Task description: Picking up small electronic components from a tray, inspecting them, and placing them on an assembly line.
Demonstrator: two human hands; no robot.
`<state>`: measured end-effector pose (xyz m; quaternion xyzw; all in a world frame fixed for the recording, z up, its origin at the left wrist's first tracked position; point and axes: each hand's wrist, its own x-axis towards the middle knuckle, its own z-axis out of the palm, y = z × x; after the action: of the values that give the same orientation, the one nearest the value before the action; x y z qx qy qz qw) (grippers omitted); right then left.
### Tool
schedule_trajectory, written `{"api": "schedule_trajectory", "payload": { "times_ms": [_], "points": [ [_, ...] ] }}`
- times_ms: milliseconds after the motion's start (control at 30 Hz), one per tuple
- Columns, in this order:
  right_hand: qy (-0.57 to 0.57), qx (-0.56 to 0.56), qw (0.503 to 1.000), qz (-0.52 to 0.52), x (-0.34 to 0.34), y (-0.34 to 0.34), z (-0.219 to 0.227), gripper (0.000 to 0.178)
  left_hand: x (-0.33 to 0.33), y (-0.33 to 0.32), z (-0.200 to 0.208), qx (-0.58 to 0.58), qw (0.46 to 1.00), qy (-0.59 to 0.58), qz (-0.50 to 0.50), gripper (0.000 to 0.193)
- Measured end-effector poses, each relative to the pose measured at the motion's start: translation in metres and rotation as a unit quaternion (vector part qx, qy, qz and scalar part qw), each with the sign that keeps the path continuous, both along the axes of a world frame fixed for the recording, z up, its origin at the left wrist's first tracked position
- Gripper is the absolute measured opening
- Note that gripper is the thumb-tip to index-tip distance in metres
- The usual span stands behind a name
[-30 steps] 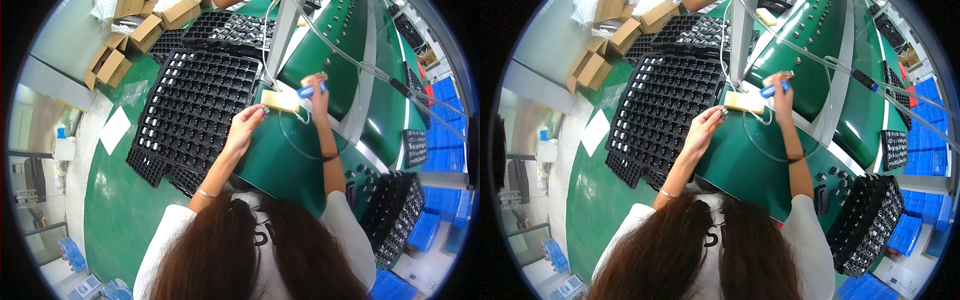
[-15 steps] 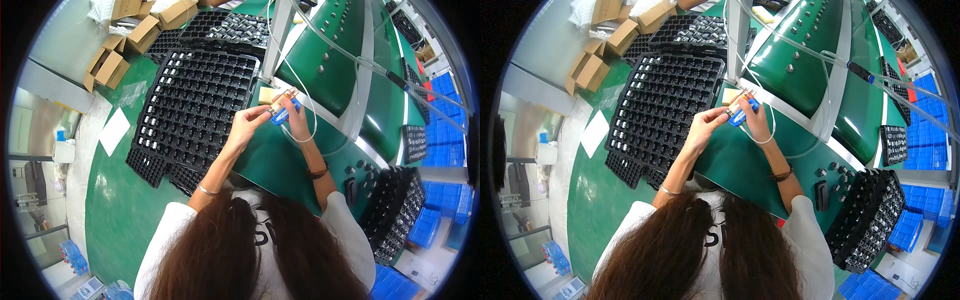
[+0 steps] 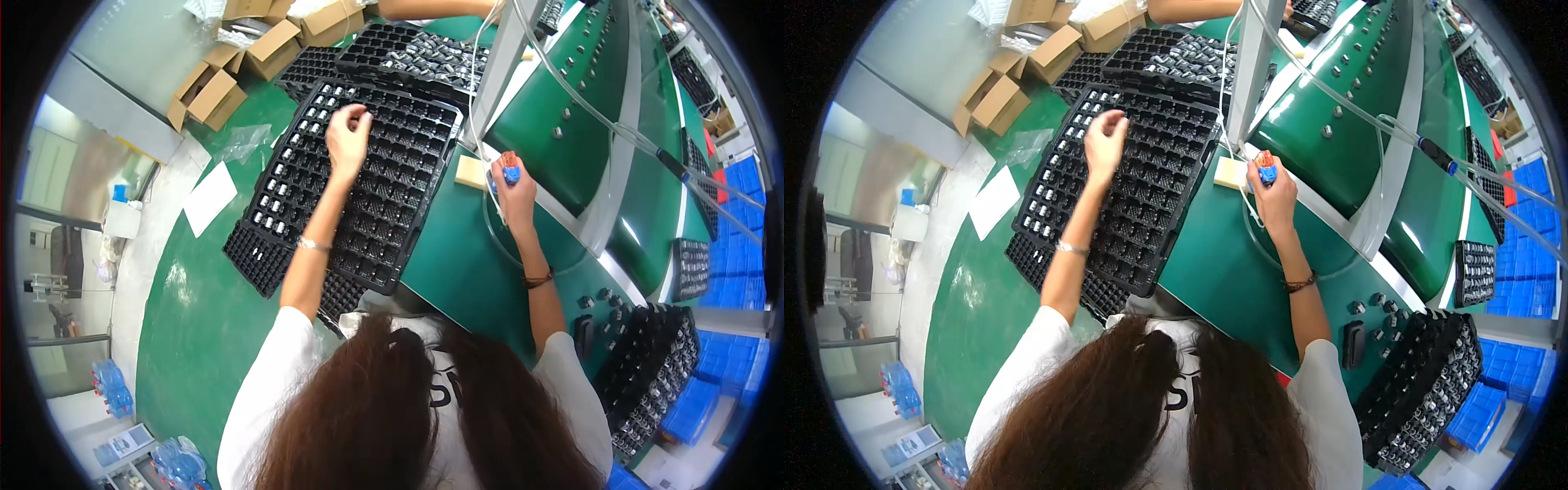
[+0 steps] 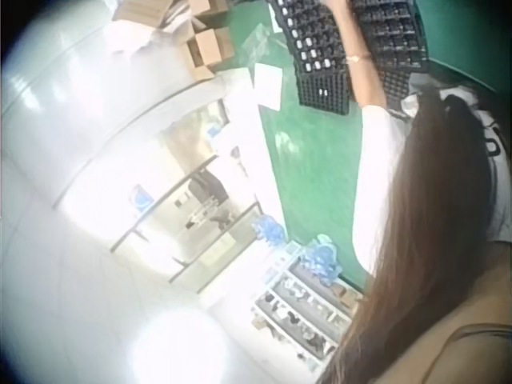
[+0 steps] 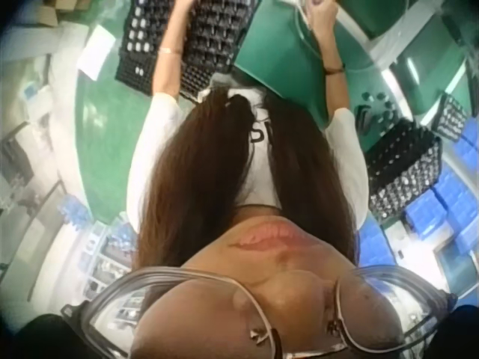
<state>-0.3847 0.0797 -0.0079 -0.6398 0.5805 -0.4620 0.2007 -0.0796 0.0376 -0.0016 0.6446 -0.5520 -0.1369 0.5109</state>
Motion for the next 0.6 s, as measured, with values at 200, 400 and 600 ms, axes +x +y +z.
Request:
{"api": "schedule_trajectory", "payload": {
  "times_ms": [200,400,600],
  "points": [
    [0.048,-0.009,0.999,0.006,0.006,0.007,-0.002,0.053,0.068,-0.088,-0.024,0.058,0.963,-0.250,0.085,0.024],
    [-0.035,0.048,0.998,-0.015,-0.029,0.042,0.015,0.057,0.057,-0.109,-0.009,0.143,0.934,-0.320,0.071,0.021],
    [-0.179,0.035,0.983,0.022,-0.071,0.053,0.008,0.033,0.053,-0.106,0.007,0.138,0.949,-0.266,0.102,0.022]
  ]
}}
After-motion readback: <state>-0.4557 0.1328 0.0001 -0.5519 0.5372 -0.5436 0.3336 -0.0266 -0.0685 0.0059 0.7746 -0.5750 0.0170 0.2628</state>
